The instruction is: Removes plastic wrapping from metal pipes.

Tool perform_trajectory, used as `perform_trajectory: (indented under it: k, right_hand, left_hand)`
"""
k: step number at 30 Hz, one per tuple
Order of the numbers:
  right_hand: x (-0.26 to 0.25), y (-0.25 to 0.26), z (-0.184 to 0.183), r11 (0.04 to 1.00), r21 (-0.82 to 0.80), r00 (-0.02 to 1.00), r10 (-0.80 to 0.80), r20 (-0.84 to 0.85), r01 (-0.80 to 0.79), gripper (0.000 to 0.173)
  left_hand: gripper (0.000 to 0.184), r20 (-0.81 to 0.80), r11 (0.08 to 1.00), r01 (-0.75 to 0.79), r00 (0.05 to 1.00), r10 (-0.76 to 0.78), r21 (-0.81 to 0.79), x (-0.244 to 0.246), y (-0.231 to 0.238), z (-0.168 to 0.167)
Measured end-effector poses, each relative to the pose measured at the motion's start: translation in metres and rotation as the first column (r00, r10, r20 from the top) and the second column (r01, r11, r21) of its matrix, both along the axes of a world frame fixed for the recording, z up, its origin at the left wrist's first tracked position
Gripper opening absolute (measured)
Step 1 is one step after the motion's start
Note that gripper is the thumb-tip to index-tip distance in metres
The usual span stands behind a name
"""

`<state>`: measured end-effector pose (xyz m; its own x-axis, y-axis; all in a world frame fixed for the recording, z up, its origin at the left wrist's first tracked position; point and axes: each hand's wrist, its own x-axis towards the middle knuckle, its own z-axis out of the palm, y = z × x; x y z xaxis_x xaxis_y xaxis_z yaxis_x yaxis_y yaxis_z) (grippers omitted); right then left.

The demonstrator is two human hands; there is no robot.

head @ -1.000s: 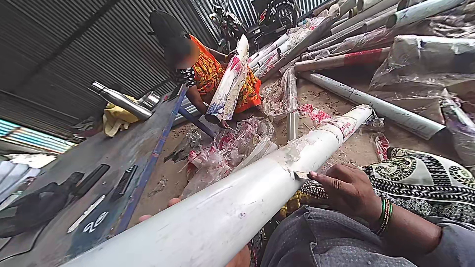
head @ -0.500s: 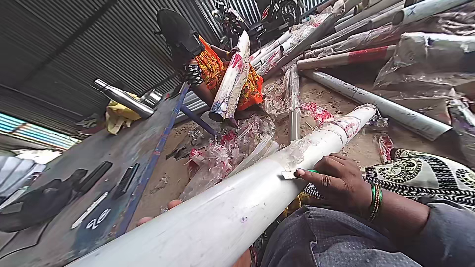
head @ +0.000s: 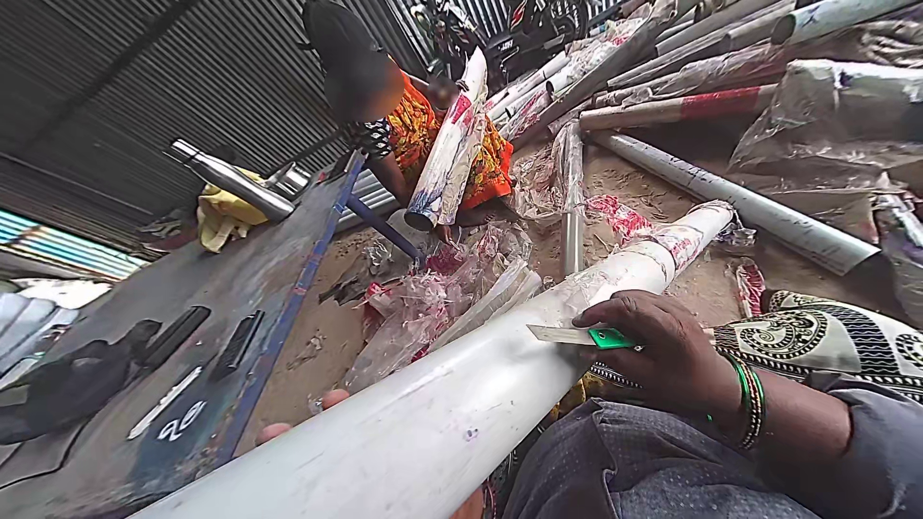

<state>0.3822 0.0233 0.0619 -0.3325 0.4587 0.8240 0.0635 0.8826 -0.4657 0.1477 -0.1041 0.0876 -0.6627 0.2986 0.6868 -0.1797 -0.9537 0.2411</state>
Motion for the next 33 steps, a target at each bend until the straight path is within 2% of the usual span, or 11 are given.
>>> perform_trajectory:
  k: [4, 9, 12, 15, 18, 22, 25, 27, 29, 30, 33]
  right_hand:
    - [-0.012, 0.005, 0.006, 0.993, 0.115, 0.999, -0.032, 0.027, 0.029, 0.015]
    - [-0.018, 0.009, 0.013, 0.98, 0.17, 0.992, -0.115, 0.043, 0.106, 0.014]
    - [-0.021, 0.021, 0.021, 0.986, 0.082, 0.989, -0.148, 0.002, 0.148, 0.017]
    - [-0.024, 0.037, 0.03, 0.988, -0.054, 0.988, -0.139, 0.07, 0.143, 0.018]
    - [-0.025, 0.046, 0.037, 0.968, -0.245, 0.989, -0.024, 0.144, 0.059, 0.017]
    - [-0.011, 0.053, 0.041, 0.913, -0.398, 0.995, 0.073, -0.061, -0.091, 0.011]
    - [-0.001, 0.059, 0.027, 0.938, -0.325, 0.99, 0.097, -0.1, -0.125, 0.02]
    - [-0.002, 0.06, 0.014, 0.969, -0.217, 0.993, 0.106, -0.047, -0.114, 0.033]
    - [-0.007, 0.057, 0.005, 0.997, -0.053, 0.998, 0.053, 0.029, -0.051, 0.043]
    - [-0.009, 0.055, 0.003, 1.0, 0.026, 0.998, 0.013, 0.056, -0.014, 0.045]
    - [-0.018, 0.047, 0.001, 0.991, 0.134, 0.997, -0.038, 0.07, 0.028, 0.041]
  left_hand:
    - [0.102, -0.15, 0.999, 0.051, 0.987, -0.05, 0.005, -0.026, 0.0, -0.013]
    - [0.104, -0.169, 0.998, 0.055, 0.984, -0.051, 0.017, -0.027, 0.001, -0.012]
    - [0.105, -0.179, 0.999, 0.05, 0.982, -0.052, -0.015, -0.029, -0.001, -0.013]
    - [0.096, -0.15, 0.998, -0.004, 0.989, -0.005, -0.059, -0.024, -0.004, -0.012]
    - [0.096, -0.192, 0.993, 0.107, 0.975, -0.114, -0.045, -0.038, -0.002, -0.009]
    - [0.096, -0.108, 0.998, -0.013, 0.994, 0.007, -0.06, -0.025, 0.011, -0.002]
    - [0.092, -0.082, 0.995, 0.089, 0.992, -0.093, -0.05, -0.023, 0.022, 0.005]
    - [0.077, -0.123, 0.991, 0.128, 0.984, -0.13, -0.025, -0.022, 0.03, 0.013]
    - [0.058, -0.156, 0.998, 0.059, 0.986, -0.058, -0.001, -0.018, 0.035, 0.017]
    - [0.058, -0.146, 0.997, 0.073, 0.986, -0.076, -0.023, -0.021, 0.037, 0.018]
    - [0.083, -0.088, 0.975, 0.217, 0.971, -0.221, -0.057, -0.036, 0.042, 0.02]
